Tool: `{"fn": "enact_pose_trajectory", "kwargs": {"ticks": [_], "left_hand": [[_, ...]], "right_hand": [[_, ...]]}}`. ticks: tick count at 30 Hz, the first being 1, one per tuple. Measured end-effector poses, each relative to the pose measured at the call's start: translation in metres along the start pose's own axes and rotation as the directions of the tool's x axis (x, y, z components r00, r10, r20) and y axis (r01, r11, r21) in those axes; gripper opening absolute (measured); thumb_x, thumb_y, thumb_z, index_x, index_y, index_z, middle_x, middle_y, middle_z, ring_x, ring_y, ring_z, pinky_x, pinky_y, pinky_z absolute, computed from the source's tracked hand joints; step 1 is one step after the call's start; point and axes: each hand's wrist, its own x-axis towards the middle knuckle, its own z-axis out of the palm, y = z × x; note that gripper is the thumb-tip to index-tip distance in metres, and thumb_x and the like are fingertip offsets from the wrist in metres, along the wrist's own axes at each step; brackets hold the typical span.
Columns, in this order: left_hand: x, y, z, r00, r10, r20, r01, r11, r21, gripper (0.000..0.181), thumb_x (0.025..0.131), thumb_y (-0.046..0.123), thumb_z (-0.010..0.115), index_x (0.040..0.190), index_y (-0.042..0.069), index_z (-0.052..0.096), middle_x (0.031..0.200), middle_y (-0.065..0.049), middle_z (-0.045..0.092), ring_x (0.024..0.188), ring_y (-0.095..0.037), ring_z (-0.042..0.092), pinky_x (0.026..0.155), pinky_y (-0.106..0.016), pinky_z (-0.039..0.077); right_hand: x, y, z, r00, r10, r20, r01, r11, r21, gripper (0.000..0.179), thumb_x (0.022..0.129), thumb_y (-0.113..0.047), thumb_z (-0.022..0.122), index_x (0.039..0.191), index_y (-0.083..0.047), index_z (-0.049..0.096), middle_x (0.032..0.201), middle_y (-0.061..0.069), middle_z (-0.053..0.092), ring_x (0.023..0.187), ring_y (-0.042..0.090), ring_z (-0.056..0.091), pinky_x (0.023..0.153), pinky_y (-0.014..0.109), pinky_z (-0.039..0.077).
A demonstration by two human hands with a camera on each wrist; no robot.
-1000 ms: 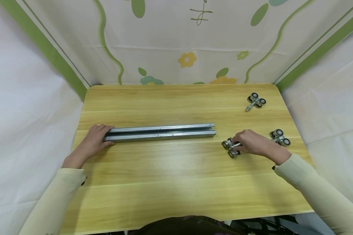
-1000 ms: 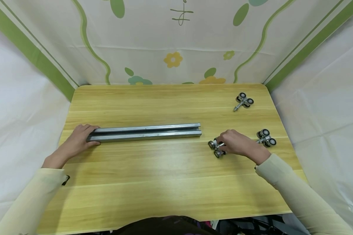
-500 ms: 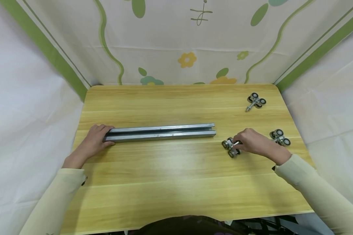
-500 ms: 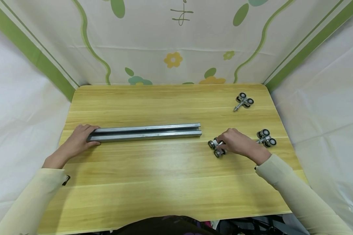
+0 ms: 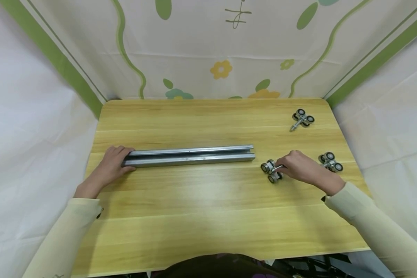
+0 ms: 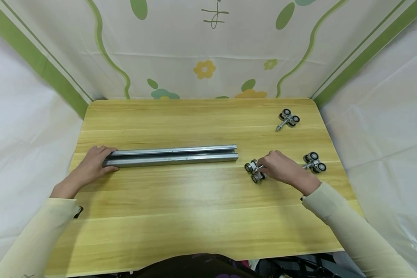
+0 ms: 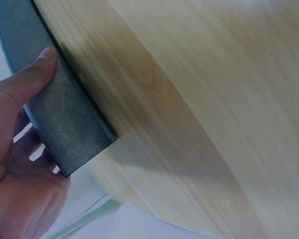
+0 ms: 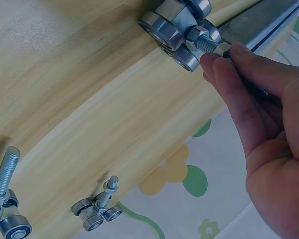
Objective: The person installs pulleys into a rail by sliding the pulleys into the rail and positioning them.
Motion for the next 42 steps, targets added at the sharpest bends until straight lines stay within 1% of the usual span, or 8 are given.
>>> {"fn": "enact_pose_trajectory", "kwargs": {"ticks": [7, 11, 14, 18, 22, 33, 37, 42], "left_hand": [[-0.001, -0.001, 0.002, 1.0, -0.005, 0.0, 0.005, 1.0, 0.0, 0.061, 0.083, 0.008, 0.09, 0.132, -0.009, 0.059, 0.12, -0.034, 0.065, 0.115, -0.052, 0.056, 0.112, -0.066, 0.031], [-0.001, -0.001, 0.002, 1.0, -0.014, 0.002, 0.014, 1.0, -0.002, 0.061, 0.083, 0.008, 0.09, 0.133, -0.008, 0.059, 0.121, -0.033, 0.065, 0.116, -0.052, 0.056, 0.114, -0.067, 0.03], [-0.002, 0.0, 0.001, 1.0, -0.018, 0.002, 0.018, 1.0, -0.003, 0.061, 0.083, 0.008, 0.089, 0.134, -0.008, 0.058, 0.122, -0.034, 0.064, 0.117, -0.053, 0.055, 0.115, -0.068, 0.029], [-0.002, 0.0, 0.002, 1.0, -0.008, -0.007, 0.008, 1.0, -0.003, 0.061, 0.083, 0.008, 0.09, 0.132, -0.009, 0.059, 0.121, -0.034, 0.065, 0.116, -0.052, 0.056, 0.113, -0.067, 0.03], [-0.003, 0.001, 0.002, 1.0, -0.008, -0.004, 0.008, 1.0, -0.003, 0.06, 0.083, 0.008, 0.089, 0.132, -0.009, 0.059, 0.121, -0.034, 0.065, 0.116, -0.052, 0.056, 0.113, -0.068, 0.03], [-0.003, 0.003, 0.0, 1.0, -0.025, 0.009, 0.025, 1.0, -0.009, 0.06, 0.084, 0.008, 0.089, 0.133, -0.008, 0.058, 0.122, -0.033, 0.065, 0.118, -0.053, 0.055, 0.116, -0.07, 0.027], [-0.002, 0.003, 0.0, 1.0, -0.01, -0.007, 0.01, 1.0, -0.002, 0.06, 0.083, 0.007, 0.089, 0.132, -0.009, 0.059, 0.121, -0.033, 0.065, 0.115, -0.052, 0.056, 0.114, -0.067, 0.03], [-0.002, 0.002, 0.0, 1.0, 0.008, -0.024, -0.008, 1.0, 0.007, 0.059, 0.082, 0.007, 0.09, 0.131, -0.009, 0.06, 0.119, -0.032, 0.066, 0.112, -0.05, 0.057, 0.11, -0.064, 0.032]], "right_hand": [[0.001, -0.001, -0.002, 1.0, -0.016, -0.023, 0.015, 0.998, -0.054, 0.01, 0.087, 0.001, 0.084, 0.091, -0.009, 0.082, 0.079, 0.0, 0.078, 0.064, 0.001, 0.066, 0.06, 0.026, 0.059], [0.002, -0.001, -0.004, 0.999, -0.034, -0.042, 0.031, 0.997, -0.073, 0.013, 0.087, 0.003, 0.083, 0.085, -0.009, 0.081, 0.077, 0.0, 0.076, 0.063, 0.002, 0.065, 0.06, 0.029, 0.058], [0.004, 0.0, -0.007, 0.997, -0.046, -0.058, 0.041, 0.995, -0.085, 0.013, 0.086, 0.006, 0.082, 0.085, -0.007, 0.081, 0.078, 0.002, 0.077, 0.064, 0.008, 0.068, 0.061, 0.032, 0.061], [0.007, 0.0, -0.011, 0.997, -0.048, -0.064, 0.042, 0.995, -0.096, 0.012, 0.086, 0.006, 0.083, 0.091, -0.004, 0.083, 0.085, 0.008, 0.079, 0.072, 0.017, 0.074, 0.066, 0.038, 0.064], [0.01, 0.002, -0.014, 0.997, -0.048, -0.065, 0.042, 0.995, -0.09, 0.013, 0.086, 0.007, 0.082, 0.091, -0.005, 0.084, 0.086, 0.008, 0.079, 0.073, 0.018, 0.075, 0.066, 0.038, 0.064], [0.027, 0.007, -0.018, 0.996, -0.033, -0.081, 0.023, 0.993, -0.116, 0.012, 0.086, 0.006, 0.083, 0.094, -0.004, 0.084, 0.092, 0.01, 0.08, 0.079, 0.022, 0.077, 0.07, 0.039, 0.065], [0.034, 0.008, -0.02, 0.996, -0.033, -0.087, 0.022, 0.993, -0.116, 0.011, 0.087, 0.005, 0.082, 0.093, -0.005, 0.084, 0.092, 0.01, 0.08, 0.078, 0.021, 0.076, 0.069, 0.04, 0.065], [0.042, 0.009, -0.023, 0.992, -0.056, -0.109, 0.044, 0.993, -0.11, 0.012, 0.087, 0.007, 0.082, 0.093, -0.004, 0.084, 0.091, 0.011, 0.08, 0.077, 0.023, 0.077, 0.07, 0.042, 0.065]]}}
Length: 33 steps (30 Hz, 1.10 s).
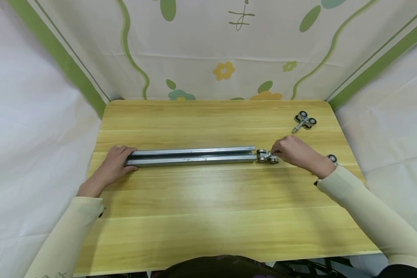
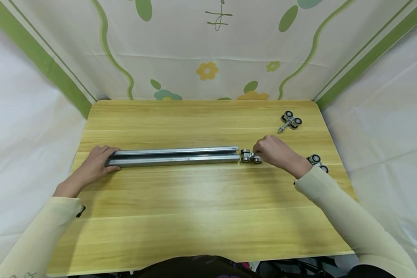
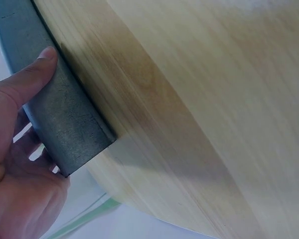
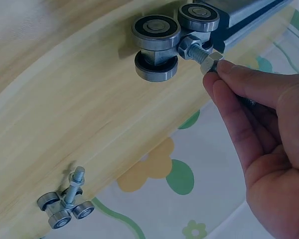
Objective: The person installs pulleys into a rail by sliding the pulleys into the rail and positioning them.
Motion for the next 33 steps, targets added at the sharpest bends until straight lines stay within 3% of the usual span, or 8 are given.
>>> {"fn": "enact_pose_trajectory", "kwargs": {"ticks": [5, 20, 28, 33], "left_hand": [[0.0, -0.001, 0.0, 1.0, -0.002, 0.001, 0.002, 1.0, -0.01, 0.06, 0.082, 0.007, 0.09, 0.132, -0.009, 0.06, 0.12, -0.032, 0.066, 0.112, -0.05, 0.057, 0.109, -0.064, 0.033], [0.0, -0.001, 0.001, 1.0, 0.013, -0.014, -0.013, 1.0, -0.009, 0.06, 0.081, 0.006, 0.091, 0.131, -0.009, 0.06, 0.117, -0.032, 0.066, 0.11, -0.05, 0.057, 0.106, -0.064, 0.034], [0.0, -0.001, 0.0, 0.999, -0.028, 0.026, 0.029, 0.999, -0.015, 0.061, 0.084, 0.007, 0.089, 0.134, -0.009, 0.059, 0.121, -0.033, 0.064, 0.118, -0.053, 0.054, 0.117, -0.071, 0.026], [-0.001, -0.001, 0.0, 1.0, -0.018, 0.014, 0.018, 1.0, -0.023, 0.061, 0.083, 0.007, 0.089, 0.133, -0.008, 0.059, 0.12, -0.033, 0.064, 0.117, -0.053, 0.055, 0.116, -0.071, 0.027]], "right_hand": [[0.008, -0.001, -0.004, 1.0, -0.016, -0.02, 0.016, 1.0, -0.001, 0.012, 0.087, 0.006, 0.082, 0.093, -0.003, 0.084, 0.092, 0.011, 0.081, 0.079, 0.025, 0.078, 0.071, 0.043, 0.065], [0.02, -0.009, 0.002, 0.999, -0.037, 0.012, 0.036, 0.998, 0.053, 0.013, 0.09, 0.007, 0.078, 0.097, -0.003, 0.084, 0.096, 0.011, 0.081, 0.083, 0.025, 0.078, 0.074, 0.042, 0.065], [0.025, -0.011, 0.004, 0.998, -0.047, 0.031, 0.045, 0.997, 0.057, 0.012, 0.092, 0.005, 0.078, 0.097, -0.004, 0.084, 0.095, 0.009, 0.081, 0.083, 0.022, 0.078, 0.075, 0.04, 0.065], [0.028, -0.014, 0.005, 0.998, -0.066, 0.009, 0.066, 0.997, 0.05, 0.012, 0.093, 0.006, 0.077, 0.095, -0.004, 0.082, 0.092, 0.009, 0.08, 0.079, 0.02, 0.076, 0.073, 0.04, 0.065]]}}
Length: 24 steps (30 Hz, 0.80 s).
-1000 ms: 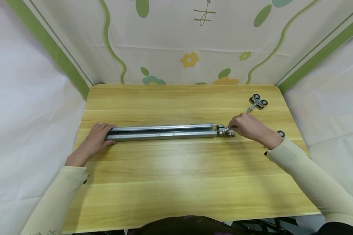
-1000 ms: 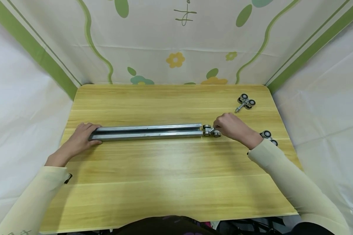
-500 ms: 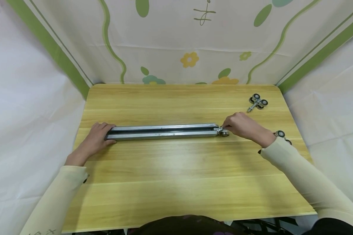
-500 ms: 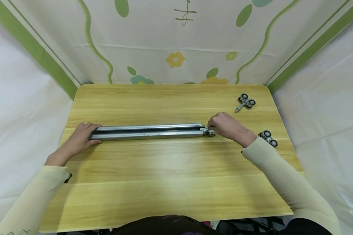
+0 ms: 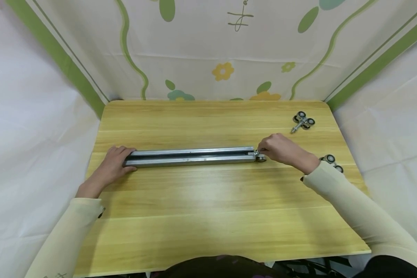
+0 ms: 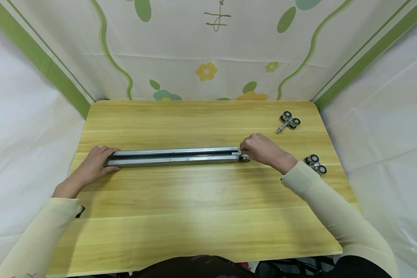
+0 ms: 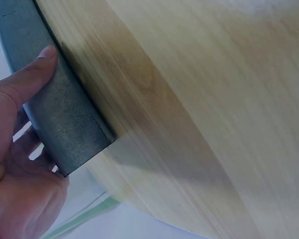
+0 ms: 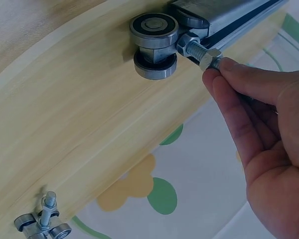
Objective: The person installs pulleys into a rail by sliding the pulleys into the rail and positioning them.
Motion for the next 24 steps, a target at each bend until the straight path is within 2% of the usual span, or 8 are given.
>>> {"fn": "enact_pose_trajectory", "kwargs": {"ticks": [6, 14, 20, 24], "left_hand": [[0.0, -0.001, 0.0, 1.0, 0.014, -0.011, -0.014, 1.0, 0.007, 0.06, 0.081, 0.006, 0.09, 0.131, -0.009, 0.06, 0.119, -0.034, 0.065, 0.115, -0.054, 0.056, 0.114, -0.072, 0.028], [0.001, -0.002, 0.0, 1.0, 0.003, 0.001, -0.003, 1.0, 0.006, 0.061, 0.082, 0.007, 0.09, 0.133, -0.008, 0.06, 0.121, -0.033, 0.065, 0.117, -0.054, 0.055, 0.116, -0.072, 0.027], [0.001, -0.003, 0.001, 1.0, 0.006, -0.004, -0.006, 1.0, 0.01, 0.061, 0.082, 0.007, 0.09, 0.132, -0.009, 0.06, 0.12, -0.033, 0.065, 0.115, -0.053, 0.055, 0.115, -0.07, 0.027], [0.002, -0.003, 0.002, 1.0, 0.003, 0.002, -0.003, 1.0, 0.009, 0.061, 0.082, 0.007, 0.09, 0.132, -0.009, 0.06, 0.12, -0.034, 0.065, 0.115, -0.052, 0.055, 0.115, -0.07, 0.027]], "right_hand": [[0.005, -0.002, 0.002, 1.0, -0.004, 0.0, 0.004, 1.0, 0.013, 0.013, 0.092, 0.008, 0.076, 0.098, -0.002, 0.082, 0.094, 0.011, 0.08, 0.08, 0.021, 0.077, 0.072, 0.039, 0.065], [0.01, -0.004, 0.002, 1.0, -0.004, 0.019, 0.004, 1.0, 0.009, 0.014, 0.094, 0.006, 0.075, 0.088, -0.007, 0.079, 0.086, 0.006, 0.078, 0.066, 0.006, 0.062, 0.066, 0.033, 0.059], [0.012, -0.009, 0.001, 1.0, -0.01, 0.001, 0.01, 1.0, 0.008, 0.014, 0.094, 0.007, 0.075, 0.09, -0.006, 0.08, 0.086, 0.007, 0.078, 0.07, 0.011, 0.069, 0.068, 0.035, 0.062], [0.015, -0.011, 0.002, 1.0, -0.009, 0.003, 0.009, 1.0, 0.01, 0.018, 0.095, 0.007, 0.073, 0.084, -0.007, 0.077, 0.081, 0.006, 0.075, 0.062, 0.006, 0.058, 0.062, 0.03, 0.054]]}}
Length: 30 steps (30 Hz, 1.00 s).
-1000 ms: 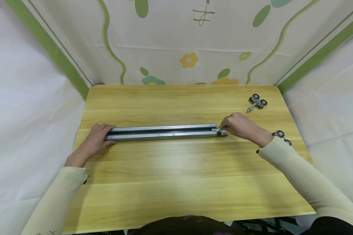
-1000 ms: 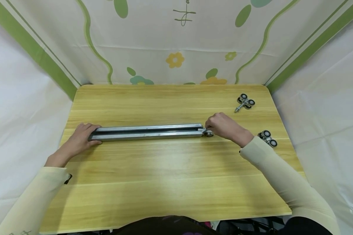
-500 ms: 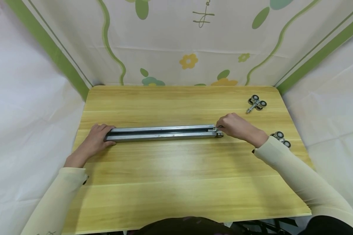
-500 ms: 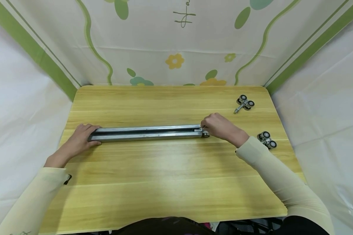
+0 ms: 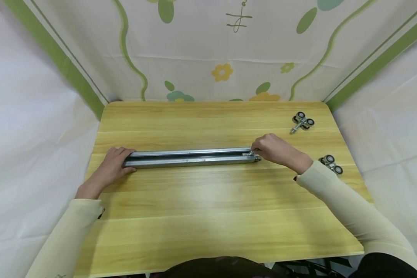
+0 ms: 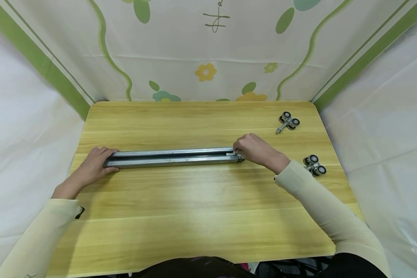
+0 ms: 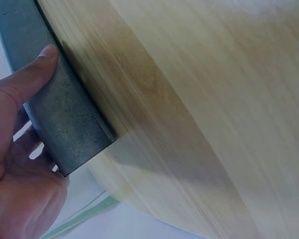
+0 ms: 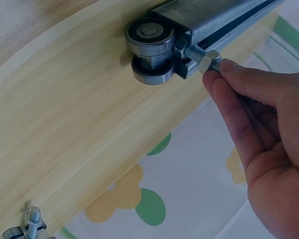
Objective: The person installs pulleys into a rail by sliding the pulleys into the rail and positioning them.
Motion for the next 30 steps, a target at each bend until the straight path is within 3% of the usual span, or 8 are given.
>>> {"fn": "enact_pose_trajectory", "kwargs": {"ticks": [4, 6, 11, 15, 22, 30], "left_hand": [[0.0, 0.0, 0.0, 1.0, -0.002, 0.0, 0.002, 1.0, -0.002, 0.061, 0.081, 0.007, 0.09, 0.132, -0.009, 0.06, 0.119, -0.034, 0.065, 0.115, -0.053, 0.055, 0.115, -0.07, 0.027], [0.0, 0.0, 0.0, 1.0, 0.0, 0.0, 0.0, 1.0, -0.003, 0.061, 0.081, 0.007, 0.09, 0.132, -0.009, 0.06, 0.119, -0.034, 0.065, 0.115, -0.053, 0.055, 0.114, -0.07, 0.028], [-0.001, 0.001, 0.0, 1.0, 0.003, -0.002, -0.003, 1.0, -0.004, 0.061, 0.082, 0.007, 0.09, 0.132, -0.009, 0.06, 0.119, -0.033, 0.065, 0.113, -0.052, 0.056, 0.112, -0.068, 0.03], [-0.001, 0.001, 0.0, 1.0, -0.002, 0.002, 0.002, 1.0, -0.004, 0.06, 0.082, 0.007, 0.09, 0.132, -0.008, 0.06, 0.119, -0.033, 0.065, 0.114, -0.052, 0.057, 0.111, -0.067, 0.032], [0.0, 0.002, 0.0, 1.0, -0.018, 0.021, 0.018, 1.0, -0.004, 0.06, 0.083, 0.01, 0.09, 0.133, -0.008, 0.06, 0.121, -0.032, 0.066, 0.114, -0.05, 0.057, 0.11, -0.064, 0.033], [0.001, 0.002, -0.002, 1.0, -0.022, 0.021, 0.022, 1.0, -0.01, 0.061, 0.084, 0.01, 0.09, 0.133, -0.008, 0.06, 0.122, -0.033, 0.066, 0.114, -0.05, 0.057, 0.108, -0.064, 0.034]], "right_hand": [[0.003, -0.002, 0.001, 1.0, -0.011, -0.003, 0.01, 1.0, -0.004, 0.031, 0.097, 0.006, 0.071, 0.072, -0.012, 0.065, 0.065, -0.001, 0.06, 0.056, 0.004, 0.036, 0.056, 0.027, 0.038], [0.004, -0.003, 0.001, 1.0, -0.017, -0.007, 0.017, 1.0, -0.003, 0.032, 0.097, 0.005, 0.071, 0.071, -0.012, 0.062, 0.064, -0.002, 0.057, 0.056, 0.005, 0.033, 0.056, 0.027, 0.036], [0.007, -0.007, 0.003, 1.0, -0.021, -0.01, 0.021, 1.0, 0.0, 0.018, 0.095, 0.006, 0.074, 0.082, -0.007, 0.075, 0.078, 0.004, 0.074, 0.06, 0.005, 0.053, 0.06, 0.029, 0.052], [0.01, -0.01, 0.004, 1.0, -0.024, -0.01, 0.024, 1.0, -0.01, 0.011, 0.093, 0.006, 0.076, 0.091, -0.005, 0.08, 0.088, 0.007, 0.079, 0.07, 0.01, 0.069, 0.069, 0.034, 0.062], [0.014, -0.013, 0.006, 0.999, -0.044, -0.018, 0.044, 0.999, -0.01, 0.01, 0.093, 0.006, 0.076, 0.097, -0.002, 0.081, 0.093, 0.01, 0.08, 0.079, 0.02, 0.077, 0.073, 0.037, 0.065], [0.021, -0.017, 0.007, 0.998, -0.058, -0.029, 0.058, 0.998, -0.005, 0.01, 0.093, 0.005, 0.077, 0.098, -0.003, 0.082, 0.094, 0.009, 0.08, 0.081, 0.02, 0.077, 0.074, 0.037, 0.065]]}}
